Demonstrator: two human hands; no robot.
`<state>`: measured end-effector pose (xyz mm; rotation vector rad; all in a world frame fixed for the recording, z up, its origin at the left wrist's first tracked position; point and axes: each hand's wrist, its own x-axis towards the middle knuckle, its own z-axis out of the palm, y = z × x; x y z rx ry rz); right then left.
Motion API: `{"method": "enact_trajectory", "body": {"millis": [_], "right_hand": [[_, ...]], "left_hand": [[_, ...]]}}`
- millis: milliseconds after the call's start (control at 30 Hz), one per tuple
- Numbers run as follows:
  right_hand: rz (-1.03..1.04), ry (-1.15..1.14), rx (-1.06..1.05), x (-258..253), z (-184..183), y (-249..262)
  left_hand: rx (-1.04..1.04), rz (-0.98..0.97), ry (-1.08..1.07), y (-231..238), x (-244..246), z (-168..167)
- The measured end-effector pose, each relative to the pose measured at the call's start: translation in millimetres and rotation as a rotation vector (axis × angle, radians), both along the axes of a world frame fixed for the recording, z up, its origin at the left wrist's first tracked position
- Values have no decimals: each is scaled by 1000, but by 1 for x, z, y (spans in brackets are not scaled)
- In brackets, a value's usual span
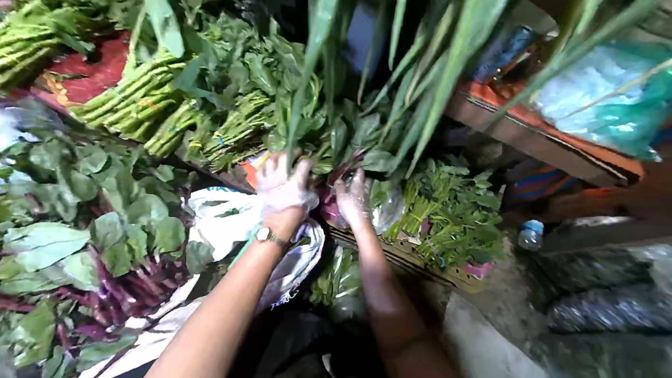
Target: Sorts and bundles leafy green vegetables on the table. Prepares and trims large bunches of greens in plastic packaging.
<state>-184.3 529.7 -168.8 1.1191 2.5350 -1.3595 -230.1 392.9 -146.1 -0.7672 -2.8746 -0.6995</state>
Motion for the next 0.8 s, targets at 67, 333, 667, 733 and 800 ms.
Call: {"method": "enact_trajectory", "body": {"millis": [67, 333, 667, 733, 800], "right_hand": [[-17, 17, -23, 9, 0, 1], [-3, 108, -131, 12, 10, 11], [7, 145, -411, 30, 23, 14], [53, 193, -434, 41, 22, 11], [159, 207, -430, 47, 23, 9]], "left_hand": [[1, -57, -103, 12, 16, -7], [3, 61, -516, 54, 28, -11], [-93, 75, -666, 31, 32, 4], [-39, 79, -627, 18, 30, 14], [34, 48, -591, -5, 26, 28]]}}
